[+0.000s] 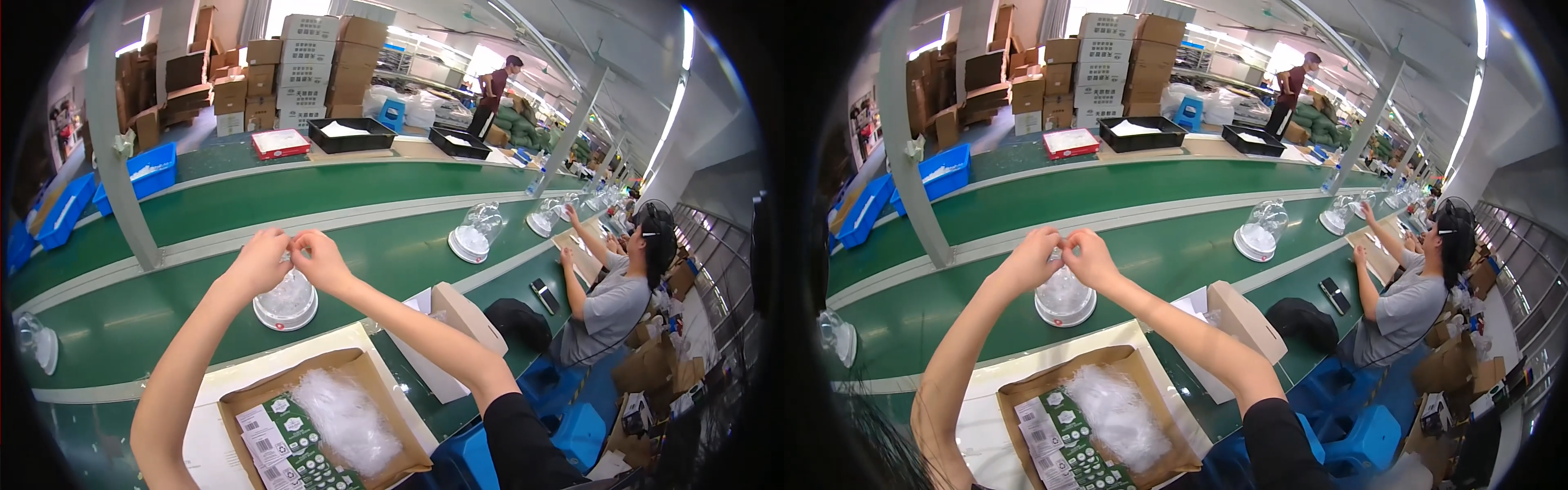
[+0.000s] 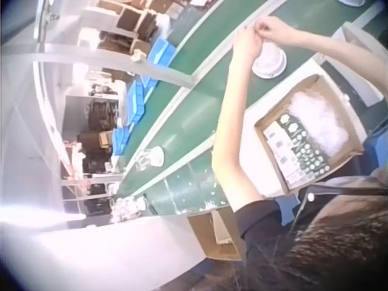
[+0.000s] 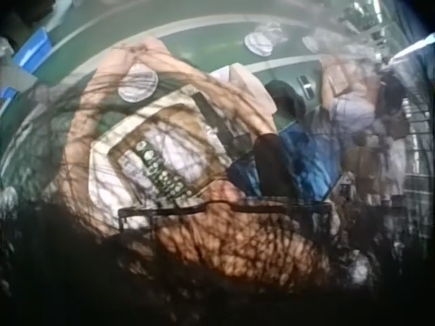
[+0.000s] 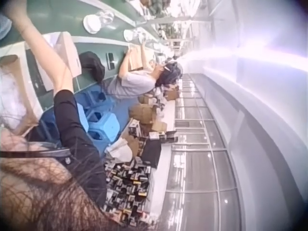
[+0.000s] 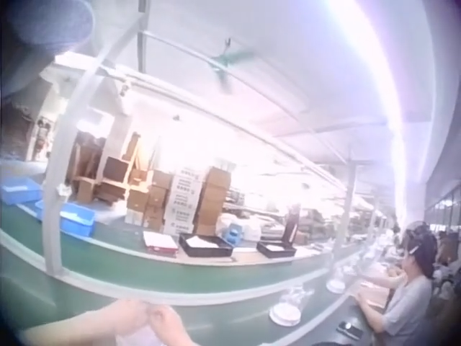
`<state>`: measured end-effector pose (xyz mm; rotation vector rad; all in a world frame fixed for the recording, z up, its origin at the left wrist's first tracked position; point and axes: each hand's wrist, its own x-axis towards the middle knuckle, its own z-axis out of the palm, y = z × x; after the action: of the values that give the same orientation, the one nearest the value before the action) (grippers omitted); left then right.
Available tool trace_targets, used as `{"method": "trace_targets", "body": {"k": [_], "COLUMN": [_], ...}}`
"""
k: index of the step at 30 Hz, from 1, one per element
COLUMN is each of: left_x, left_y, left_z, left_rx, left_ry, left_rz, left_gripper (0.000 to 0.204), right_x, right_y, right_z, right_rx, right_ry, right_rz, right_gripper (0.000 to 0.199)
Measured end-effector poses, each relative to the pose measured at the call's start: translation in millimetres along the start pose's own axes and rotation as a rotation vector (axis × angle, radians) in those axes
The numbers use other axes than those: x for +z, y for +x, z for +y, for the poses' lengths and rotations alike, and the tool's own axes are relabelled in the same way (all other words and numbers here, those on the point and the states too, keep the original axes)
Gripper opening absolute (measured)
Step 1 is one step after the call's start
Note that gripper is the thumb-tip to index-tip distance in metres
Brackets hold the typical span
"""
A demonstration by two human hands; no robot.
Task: Separating LED PCBs from a panel and placing them into transparent dome-shaped housings on an assembly line.
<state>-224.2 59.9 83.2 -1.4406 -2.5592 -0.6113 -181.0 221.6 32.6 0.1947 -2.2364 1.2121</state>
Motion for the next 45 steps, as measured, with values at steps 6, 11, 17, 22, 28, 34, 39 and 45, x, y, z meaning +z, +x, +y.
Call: {"method": "trace_targets", "body": {"k": [6,11,17,22,28,34,39,45], "left_x": [18,12,0,-6,-4,-9,-13,48], "left_y": [9,-2,-4,-4,-3,-16,-102,-255], "left_z": [-11,-5,-13,-13,-18,-31,50,135], "left_rx": [0.042,0.056,0.176,0.173,0.183,0.053,-0.034,-0.318], "left_ry": [-0.189,-0.200,-0.088,-0.138,-0.175,-0.251,-0.186,-0.210], "left_rz": [0.203,0.234,0.189,0.160,0.138,0.095,0.598,0.028], "left_gripper": [0.013,0.010,0.022,0.022,0.016,0.025,0.044,0.054], "right_x": [-6,-9,-4,-8,-17,-18,-35,-70], "right_y": [0,1,5,11,20,16,-60,-203], "right_z": [13,-3,-8,-15,-16,-24,-55,-81], "right_rx": [-0.012,0.008,0.025,0.058,0.061,0.131,-0.031,-0.044], "right_ry": [-0.044,-0.032,-0.069,-0.003,-0.004,0.066,-0.001,-0.375], "right_rz": [-0.046,-0.128,-0.167,-0.205,-0.389,-0.429,-0.213,-0.518], "right_gripper": [0.011,0.012,0.016,0.017,0.018,0.019,0.016,0.017]}}
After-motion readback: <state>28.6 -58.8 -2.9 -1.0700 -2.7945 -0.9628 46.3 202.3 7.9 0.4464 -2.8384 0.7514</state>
